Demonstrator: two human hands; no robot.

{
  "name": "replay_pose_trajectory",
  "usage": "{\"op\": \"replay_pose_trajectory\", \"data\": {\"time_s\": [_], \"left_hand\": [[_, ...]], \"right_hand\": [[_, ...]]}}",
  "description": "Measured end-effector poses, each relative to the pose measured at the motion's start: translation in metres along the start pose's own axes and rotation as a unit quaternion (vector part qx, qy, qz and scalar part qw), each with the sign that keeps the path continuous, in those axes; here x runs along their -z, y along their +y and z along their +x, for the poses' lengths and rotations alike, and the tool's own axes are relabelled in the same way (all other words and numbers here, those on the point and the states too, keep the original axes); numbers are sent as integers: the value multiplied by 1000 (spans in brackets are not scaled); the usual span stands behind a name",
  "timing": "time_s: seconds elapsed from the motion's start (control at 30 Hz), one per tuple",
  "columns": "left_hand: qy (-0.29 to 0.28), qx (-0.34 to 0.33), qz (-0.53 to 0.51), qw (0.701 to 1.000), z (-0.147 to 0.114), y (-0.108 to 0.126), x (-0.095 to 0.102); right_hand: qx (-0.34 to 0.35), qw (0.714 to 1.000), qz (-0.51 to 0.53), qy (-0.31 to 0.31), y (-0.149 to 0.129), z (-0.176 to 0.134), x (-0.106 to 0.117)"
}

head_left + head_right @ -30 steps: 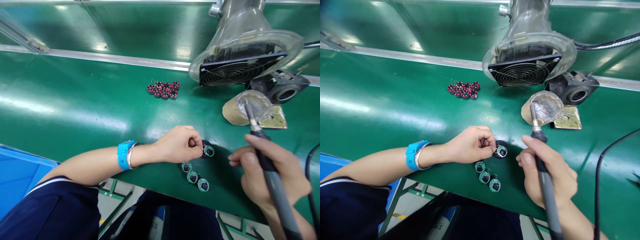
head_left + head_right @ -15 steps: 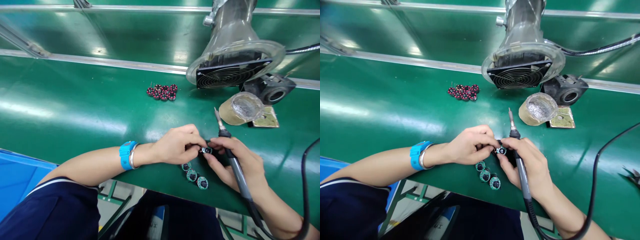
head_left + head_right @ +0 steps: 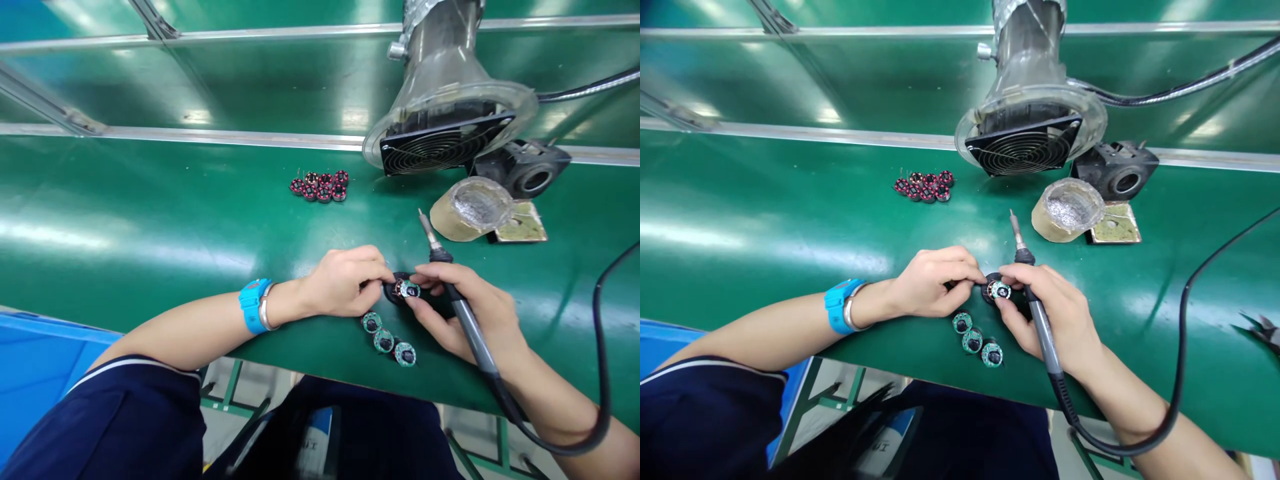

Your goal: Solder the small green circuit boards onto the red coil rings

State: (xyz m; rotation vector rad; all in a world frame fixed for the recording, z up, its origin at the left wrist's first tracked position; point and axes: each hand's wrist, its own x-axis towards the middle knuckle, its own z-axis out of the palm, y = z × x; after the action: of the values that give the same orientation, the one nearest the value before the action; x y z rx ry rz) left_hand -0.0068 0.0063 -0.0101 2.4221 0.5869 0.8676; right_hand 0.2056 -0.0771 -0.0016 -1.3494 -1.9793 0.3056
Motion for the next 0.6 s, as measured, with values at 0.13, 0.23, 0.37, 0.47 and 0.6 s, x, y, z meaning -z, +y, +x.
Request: {"op": "replay_pose_trajectory", "data": {"time_s": [0.13,0.23,0.37,0.47,0.6], "left_hand": [[-10,13,-12,1000,0,1,-2],[-14,15,-15,1000,0,1,-2],[-26,23,-21,999,1,2,0],[-44,45,-31,998,2,4,2],[-59,65,-51,995,2,5,2]], "right_hand": [[-3,1000,7,2,-1,1,0],[-10,1000,8,2,-1,1,1],[-10,1000,6,-4,-2,1,2],[-1,1000,2,-7,0,1,5],[-24,996,27,79,5,0,12]]}}
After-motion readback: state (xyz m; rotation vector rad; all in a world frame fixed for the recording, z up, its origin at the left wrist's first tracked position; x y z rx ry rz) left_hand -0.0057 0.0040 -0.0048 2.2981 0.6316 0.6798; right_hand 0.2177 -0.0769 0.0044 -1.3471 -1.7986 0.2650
